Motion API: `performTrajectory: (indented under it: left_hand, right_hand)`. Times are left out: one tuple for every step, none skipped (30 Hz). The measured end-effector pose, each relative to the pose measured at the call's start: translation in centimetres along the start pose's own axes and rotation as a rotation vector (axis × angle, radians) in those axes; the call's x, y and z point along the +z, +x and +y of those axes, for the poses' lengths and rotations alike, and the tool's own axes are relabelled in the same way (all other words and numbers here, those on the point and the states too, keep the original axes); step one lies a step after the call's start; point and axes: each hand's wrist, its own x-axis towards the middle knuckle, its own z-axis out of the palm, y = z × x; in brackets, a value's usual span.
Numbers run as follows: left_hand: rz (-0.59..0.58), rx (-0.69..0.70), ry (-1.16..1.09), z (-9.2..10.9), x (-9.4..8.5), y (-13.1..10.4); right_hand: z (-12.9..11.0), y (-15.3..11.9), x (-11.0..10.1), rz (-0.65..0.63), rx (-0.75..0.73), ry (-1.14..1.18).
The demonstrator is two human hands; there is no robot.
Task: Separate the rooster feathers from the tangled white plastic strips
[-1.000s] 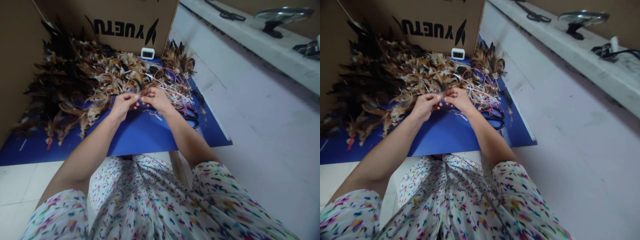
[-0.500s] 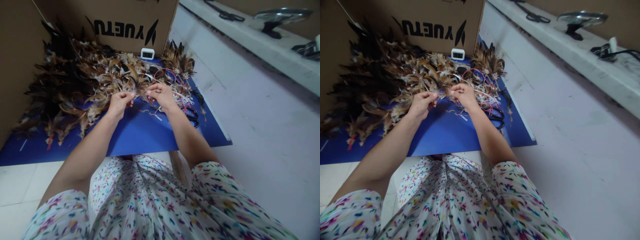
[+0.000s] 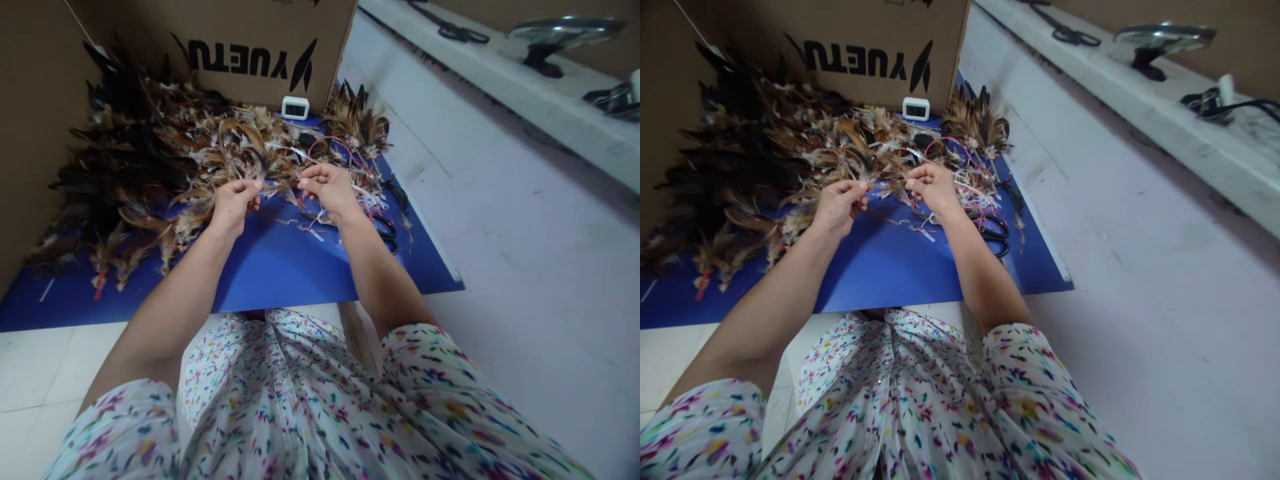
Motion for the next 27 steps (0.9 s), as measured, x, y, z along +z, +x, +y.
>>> performTrajectory:
  left_hand:
    - [0.009, -0.001, 0.000, 0.0, 0.0, 0.0]
    - [0.015, -0.002, -0.001, 0.1, -0.1, 0.1]
    - [0.020, -0.003, -0.003, 0.1, 0.0, 0.1]
    - [0.024, -0.003, -0.007, 0.2, 0.0, 0.0]
    - [0.029, -0.005, -0.012, 0.3, 0.1, 0.0]
    - [0.034, -0.007, -0.018, 0.3, 0.1, -0.1]
    - [0.039, -0.009, -0.022, 0.4, 0.2, -0.1]
    - [0.043, -0.013, -0.024, 0.4, 0.2, -0.2]
    - [0.047, -0.017, -0.021, 0.4, 0.2, -0.2]
    - [0.051, -0.021, -0.013, 0.5, 0.3, -0.2]
    - [0.052, -0.024, 0.001, 0.5, 0.3, -0.2]
    - [0.054, -0.024, 0.023, 0.5, 0.3, -0.3]
    - [0.054, -0.018, 0.049, 0.5, 0.3, -0.3]
    - [0.051, -0.006, 0.079, 0.6, 0.3, -0.3]
    - [0.047, 0.012, 0.110, 0.6, 0.4, -0.3]
    - [0.041, 0.029, 0.140, 0.7, 0.4, -0.4]
    - [0.036, 0.042, 0.164, 0.7, 0.5, -0.4]
    - [0.035, 0.048, 0.186, 0.7, 0.5, -0.5]
    - [0.037, 0.052, 0.206, 0.8, 0.6, -0.5]
    - [0.045, 0.055, 0.227, 0.8, 0.6, -0.6]
    - [0.053, 0.058, 0.248, 0.8, 0.7, -0.6]
    - [0.062, 0.062, 0.269, 0.8, 0.7, -0.6]
    - [0.069, 0.066, 0.288, 0.7, 0.8, -0.7]
    - [0.074, 0.068, 0.303, 0.7, 0.8, -0.7]
    - [0.077, 0.067, 0.311, 0.8, 0.8, -0.7]
    - [0.080, 0.065, 0.314, 0.8, 0.8, -0.7]
    - [0.083, 0.063, 0.313, 0.8, 0.8, -0.7]
  right_hand:
    - [0.0, 0.0, -0.1, 0.002, -0.006, -0.002]
    - [-0.1, 0.0, -0.2, 0.006, -0.009, -0.003]
    - [-0.1, 0.1, -0.3, 0.011, -0.011, -0.002]
    - [-0.1, 0.1, -0.3, 0.017, -0.012, -0.004]
    - [-0.1, 0.2, -0.4, 0.025, -0.014, -0.008]
    - [0.0, 0.3, -0.4, 0.033, -0.022, -0.014]
    - [0.1, 0.4, -0.4, 0.041, -0.035, -0.022]
    - [0.2, 0.5, -0.5, 0.049, -0.053, -0.031]
    - [0.4, 0.6, -0.5, 0.057, -0.071, -0.038]
    - [0.5, 0.8, -0.6, 0.065, -0.090, -0.044]
    - [0.7, 1.0, -0.7, 0.075, -0.107, -0.050]
    - [0.9, 1.2, -0.8, 0.088, -0.122, -0.057]
    - [1.1, 1.4, -1.0, 0.105, -0.135, -0.064]
    - [1.3, 1.6, -1.2, 0.122, -0.148, -0.073]
    - [1.4, 1.8, -1.4, 0.139, -0.162, -0.086]
    - [1.6, 2.0, -1.7, 0.154, -0.179, -0.101]
    - [1.8, 2.3, -1.9, 0.166, -0.199, -0.118]
    - [2.0, 2.5, -2.1, 0.175, -0.221, -0.137]
    - [2.2, 2.7, -2.4, 0.182, -0.247, -0.158]
    - [2.4, 3.0, -2.6, 0.190, -0.274, -0.181]
    - [2.6, 3.2, -2.7, 0.202, -0.301, -0.206]
    - [2.8, 3.3, -2.8, 0.215, -0.327, -0.233]
    - [2.9, 3.5, -2.9, 0.231, -0.350, -0.259]
    - [3.0, 3.6, -3.0, 0.248, -0.370, -0.284]
    - [3.1, 3.6, -3.0, 0.264, -0.385, -0.306]
    - [3.1, 3.6, -3.1, 0.274, -0.397, -0.327]
    - [3.1, 3.6, -3.2, 0.280, -0.405, -0.347]
